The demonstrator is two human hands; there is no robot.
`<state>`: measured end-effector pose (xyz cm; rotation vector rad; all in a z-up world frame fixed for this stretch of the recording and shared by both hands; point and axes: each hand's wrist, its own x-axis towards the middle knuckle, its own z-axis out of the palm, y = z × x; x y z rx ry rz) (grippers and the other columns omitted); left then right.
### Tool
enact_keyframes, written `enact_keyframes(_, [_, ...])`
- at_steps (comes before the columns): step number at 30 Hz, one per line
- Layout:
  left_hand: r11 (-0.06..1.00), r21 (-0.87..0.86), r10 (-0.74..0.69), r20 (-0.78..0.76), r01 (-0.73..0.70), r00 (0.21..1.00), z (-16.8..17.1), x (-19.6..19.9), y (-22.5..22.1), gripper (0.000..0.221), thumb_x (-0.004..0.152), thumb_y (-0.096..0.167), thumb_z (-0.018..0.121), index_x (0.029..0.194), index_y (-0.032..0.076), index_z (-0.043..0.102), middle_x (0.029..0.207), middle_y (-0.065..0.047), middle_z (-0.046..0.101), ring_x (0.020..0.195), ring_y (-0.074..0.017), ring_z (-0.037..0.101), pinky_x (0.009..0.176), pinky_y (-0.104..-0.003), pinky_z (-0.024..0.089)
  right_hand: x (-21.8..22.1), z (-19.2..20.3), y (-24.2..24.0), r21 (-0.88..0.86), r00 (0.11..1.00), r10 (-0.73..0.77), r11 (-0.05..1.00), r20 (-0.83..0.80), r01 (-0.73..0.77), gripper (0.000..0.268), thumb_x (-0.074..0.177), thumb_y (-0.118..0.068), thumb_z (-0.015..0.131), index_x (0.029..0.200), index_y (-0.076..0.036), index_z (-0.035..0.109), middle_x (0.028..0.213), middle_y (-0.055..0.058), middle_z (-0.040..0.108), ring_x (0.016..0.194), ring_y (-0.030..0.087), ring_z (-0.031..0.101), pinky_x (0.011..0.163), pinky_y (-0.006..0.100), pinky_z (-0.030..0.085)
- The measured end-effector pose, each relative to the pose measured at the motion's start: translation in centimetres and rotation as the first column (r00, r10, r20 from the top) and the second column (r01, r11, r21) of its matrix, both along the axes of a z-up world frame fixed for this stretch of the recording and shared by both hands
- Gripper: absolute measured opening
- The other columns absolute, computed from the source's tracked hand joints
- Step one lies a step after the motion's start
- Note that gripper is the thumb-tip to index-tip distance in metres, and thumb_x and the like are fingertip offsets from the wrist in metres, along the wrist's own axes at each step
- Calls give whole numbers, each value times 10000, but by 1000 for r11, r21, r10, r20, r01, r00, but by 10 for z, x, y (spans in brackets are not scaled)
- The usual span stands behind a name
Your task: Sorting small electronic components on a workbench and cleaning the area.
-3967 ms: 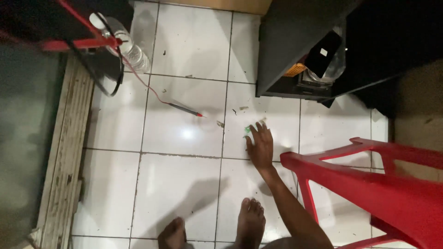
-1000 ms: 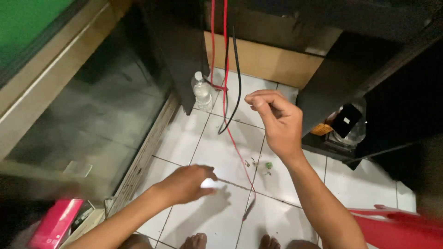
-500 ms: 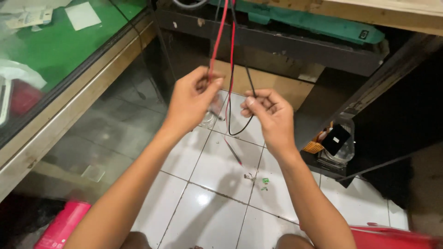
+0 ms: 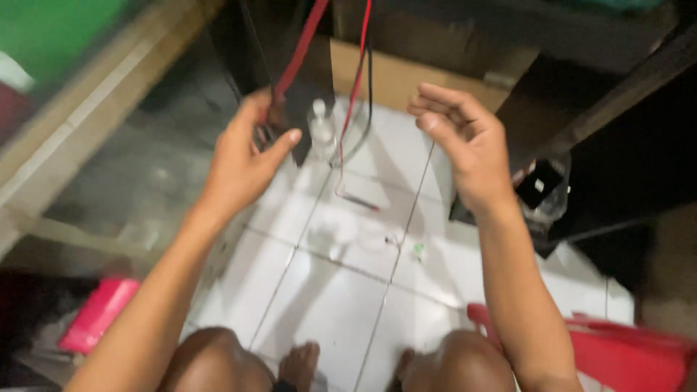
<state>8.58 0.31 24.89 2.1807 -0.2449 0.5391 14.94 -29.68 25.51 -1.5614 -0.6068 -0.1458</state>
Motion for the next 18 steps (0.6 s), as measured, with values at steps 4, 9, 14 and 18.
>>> enact_keyframes(4, [986,-154,-76,-102,59,992,-13,-22,-10,888,1011,102,738,1620,117,91,1712,-195,218,1606,-349,259,1283,-448,332,7,-97,-45,-167,948,-106,984,-301,56,312,948,-248,697,1198,-61,692,1074,92,761,958,163,711,898,322,588])
enact_keyframes(9, [994,-72,73,-118,-81,990,13,-59,-21,420,982,136,740,1354,71,557,1239,-111,646,1009,-200,693,886,-294,529,-38,-225,-81,-368,770,-244,930,-589,14,271,933,-271,663,1140,-111,734,1213,86,760,1079,222,706,911,373,575])
enact_keyframes(14, [899,421,189,-132,-118,973,-369,-254,38,250,943,186,657,1180,105,668,1093,-40,676,926,-203,659,828,-339,513,-81,-314,-101,-385,612,-265,920,-746,-71,376,931,-232,653,1272,-88,720,1225,113,763,1100,249,719,936,389,575])
enact_keyframes(18, [611,741,427,-12,-278,904,-506,-323,-91,352,904,364,509,1219,245,612,1161,44,666,882,-243,663,735,-412,533,-94,-383,-104,-275,574,-219,961,-789,-11,272,893,-176,723,1144,-80,768,1018,68,775,903,209,736,793,327,569])
